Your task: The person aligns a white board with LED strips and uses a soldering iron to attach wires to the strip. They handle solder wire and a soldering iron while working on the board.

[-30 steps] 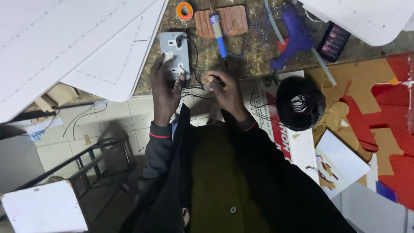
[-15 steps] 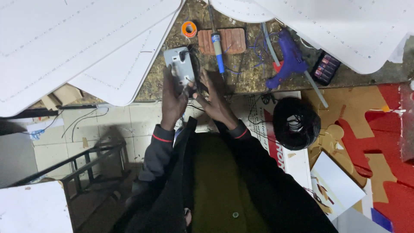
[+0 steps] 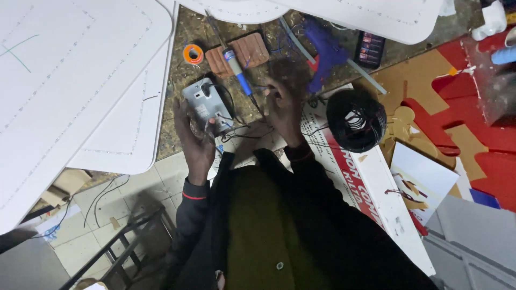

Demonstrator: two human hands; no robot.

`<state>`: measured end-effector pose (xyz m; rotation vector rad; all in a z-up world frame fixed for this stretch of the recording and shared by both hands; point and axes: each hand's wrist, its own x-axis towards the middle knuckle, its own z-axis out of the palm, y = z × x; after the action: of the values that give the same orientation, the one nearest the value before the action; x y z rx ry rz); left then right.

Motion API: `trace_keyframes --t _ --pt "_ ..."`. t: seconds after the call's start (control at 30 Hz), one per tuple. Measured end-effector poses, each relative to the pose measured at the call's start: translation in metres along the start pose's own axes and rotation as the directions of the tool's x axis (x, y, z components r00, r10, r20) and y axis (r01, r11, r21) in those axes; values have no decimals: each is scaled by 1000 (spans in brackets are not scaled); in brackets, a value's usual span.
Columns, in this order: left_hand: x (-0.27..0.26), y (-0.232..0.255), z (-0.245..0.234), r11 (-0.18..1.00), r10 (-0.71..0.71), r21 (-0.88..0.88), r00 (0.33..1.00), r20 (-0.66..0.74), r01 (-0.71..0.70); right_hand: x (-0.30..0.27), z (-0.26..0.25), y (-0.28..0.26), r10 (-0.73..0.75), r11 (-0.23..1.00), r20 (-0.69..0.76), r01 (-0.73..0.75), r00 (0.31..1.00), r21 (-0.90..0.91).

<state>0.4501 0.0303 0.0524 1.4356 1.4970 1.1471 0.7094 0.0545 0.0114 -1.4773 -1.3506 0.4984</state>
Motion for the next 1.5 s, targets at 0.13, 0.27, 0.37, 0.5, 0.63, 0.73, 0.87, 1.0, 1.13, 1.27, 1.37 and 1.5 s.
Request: trace_keyframes --t 0.13,0.27,0.37,0.5,0.63,0.73,0.87,1.0,1.13,1.27,1.37,1.5 --pt "4 0 13 988 153 -4 987 -42 -153 10 -9 68 -184 938 56 193 981 -289" --pt "6 13 19 967 253 -32 966 -54 -254 20 -16 47 -280 917 134 306 951 -257" --pt "4 14 26 958 279 -46 958 -63 -282 29 -8 64 -316 906 155 347 936 -244" --pt "3 12 37 960 270 -50 959 -86 -275 36 -7 71 -320 888 195 365 927 -279" --pt "-6 16 39 950 313 44 941 -132 -310 31 -20 50 -289 940 118 305 950 -154" --pt "-7 30 46 952 298 -13 937 -179 -305 21 -27 45 -10 999 20 9 1000 35" --pt "-8 45 61 918 382 -75 919 -98 -390 17 -39 -2 26 991 -100 -13 995 130" --pt "-4 62 81 778 627 -79 779 23 -624 15 -45 -25 -172 966 9 167 985 199" --pt "9 69 84 714 694 -16 705 150 -700 -4 -47 -37 -198 959 91 173 976 225" --pt "16 61 79 725 685 -22 716 133 -689 1 -59 -58 -232 925 101 188 967 329" --pt "19 55 77 741 670 -54 732 124 -669 2 -59 -49 -224 924 120 172 967 341" --pt "17 57 69 827 558 -114 829 36 -551 22 -60 4 -138 981 99 122 985 154"
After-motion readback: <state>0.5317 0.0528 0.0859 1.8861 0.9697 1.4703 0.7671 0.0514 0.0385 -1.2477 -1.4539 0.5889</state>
